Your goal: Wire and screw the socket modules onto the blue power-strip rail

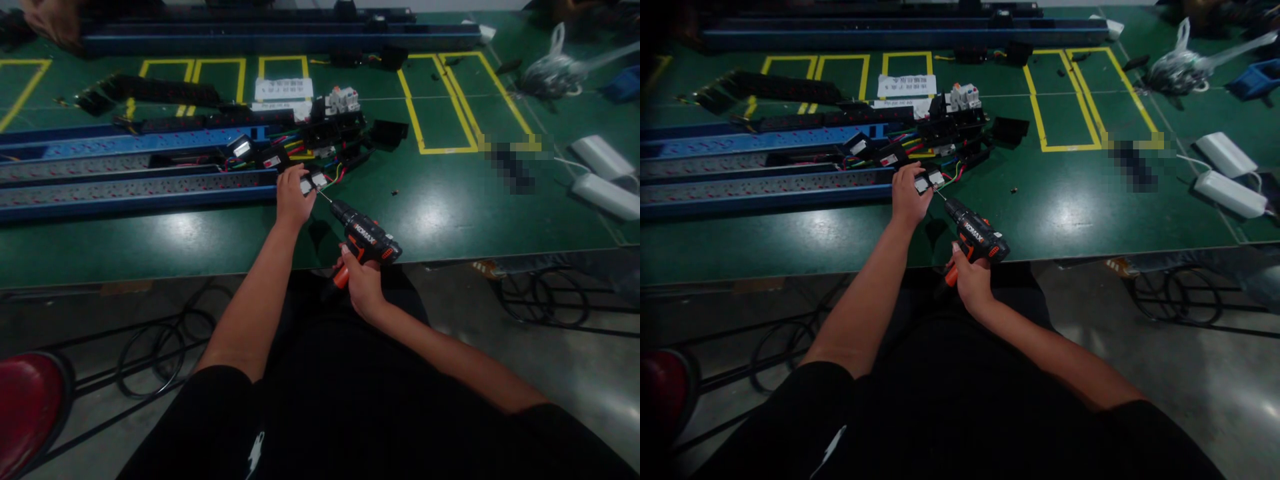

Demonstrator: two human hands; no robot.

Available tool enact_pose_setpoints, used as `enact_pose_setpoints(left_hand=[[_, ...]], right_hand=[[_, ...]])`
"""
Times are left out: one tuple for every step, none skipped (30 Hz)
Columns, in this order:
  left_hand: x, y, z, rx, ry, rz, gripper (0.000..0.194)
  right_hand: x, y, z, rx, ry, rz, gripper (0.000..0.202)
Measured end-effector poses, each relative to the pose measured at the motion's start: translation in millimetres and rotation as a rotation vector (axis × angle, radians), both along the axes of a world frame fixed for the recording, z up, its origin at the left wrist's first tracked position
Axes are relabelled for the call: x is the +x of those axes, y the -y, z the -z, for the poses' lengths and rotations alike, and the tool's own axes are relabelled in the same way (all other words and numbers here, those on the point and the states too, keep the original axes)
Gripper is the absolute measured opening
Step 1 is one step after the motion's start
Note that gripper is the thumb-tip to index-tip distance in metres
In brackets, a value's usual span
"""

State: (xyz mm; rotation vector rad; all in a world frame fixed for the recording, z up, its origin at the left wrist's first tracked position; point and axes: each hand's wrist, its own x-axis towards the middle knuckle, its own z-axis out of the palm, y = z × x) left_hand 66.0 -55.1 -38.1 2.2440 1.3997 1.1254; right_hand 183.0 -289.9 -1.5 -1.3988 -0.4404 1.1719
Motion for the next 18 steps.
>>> enact_pose_setpoints(left_hand=[[0.1,0.3,-0.4,-0.003,0.002,-0.001,0.048],[0.2,0.6,-0.8,-0.006,0.002,-0.003,0.047],[0.2,0.9,-1.3,-0.009,0.001,-0.004,0.047],[0.3,1.2,-2.0,-0.01,-0.002,-0.005,0.048],[0.4,1.6,-2.7,-0.011,-0.005,-0.006,0.048],[0.5,2.0,-3.6,-0.013,-0.008,-0.005,0.049],[0.6,2.4,-4.7,-0.02,-0.01,-0.006,0.049],[0.7,2.9,-6.0,-0.032,-0.01,-0.006,0.049],[0.8,3.4,-7.4,-0.047,-0.01,-0.004,0.049],[0.8,3.9,-8.8,-0.063,-0.009,-0.002,0.049],[0.9,4.4,-10.2,-0.076,-0.008,0.002,0.049],[0.9,4.8,-11.5,-0.082,-0.007,0.004,0.049],[0.8,5.1,-12.5,-0.083,-0.009,0.003,0.049],[0.8,5.2,-13.2,-0.082,-0.012,0.001,0.048],[0.7,5.1,-13.5,-0.08,-0.017,-0.004,0.047],[0.6,4.9,-13.3,-0.078,-0.021,-0.009,0.047],[0.6,4.5,-12.7,-0.077,-0.023,-0.011,0.047],[0.7,4.0,-11.8,-0.077,-0.024,-0.012,0.047]], right_hand=[[-0.6,0.0,0.1,-0.002,0.016,0.004,0.055],[-1.1,0.0,-0.1,-0.001,0.031,0.01,0.055],[-1.7,0.0,-0.5,0.002,0.045,0.014,0.053],[-2.1,-0.1,-1.0,0.003,0.055,0.015,0.052],[-2.5,-0.2,-1.6,0.004,0.061,0.014,0.051],[-2.9,-0.2,-2.1,0.003,0.065,0.011,0.05],[-3.1,-0.2,-2.4,0.001,0.066,0.008,0.05],[-3.3,-0.2,-2.4,-0.003,0.066,0.01,0.049],[-3.3,0.0,-2.0,-0.006,0.064,0.012,0.049],[-3.2,0.2,-1.2,-0.007,0.062,0.015,0.05],[-3.0,0.4,-0.1,-0.006,0.059,0.015,0.052],[-2.6,0.7,1.1,-0.005,0.053,0.013,0.054],[-2.1,0.9,2.2,-0.005,0.045,0.008,0.056],[-1.5,1.1,3.2,-0.003,0.037,0.002,0.058],[-0.8,1.2,3.7,-0.002,0.027,-0.002,0.059],[-0.1,1.2,3.8,-0.001,0.013,-0.005,0.06],[0.6,1.0,3.4,0.004,-0.003,-0.006,0.06],[1.2,0.7,2.7,0.013,-0.023,-0.003,0.061]])
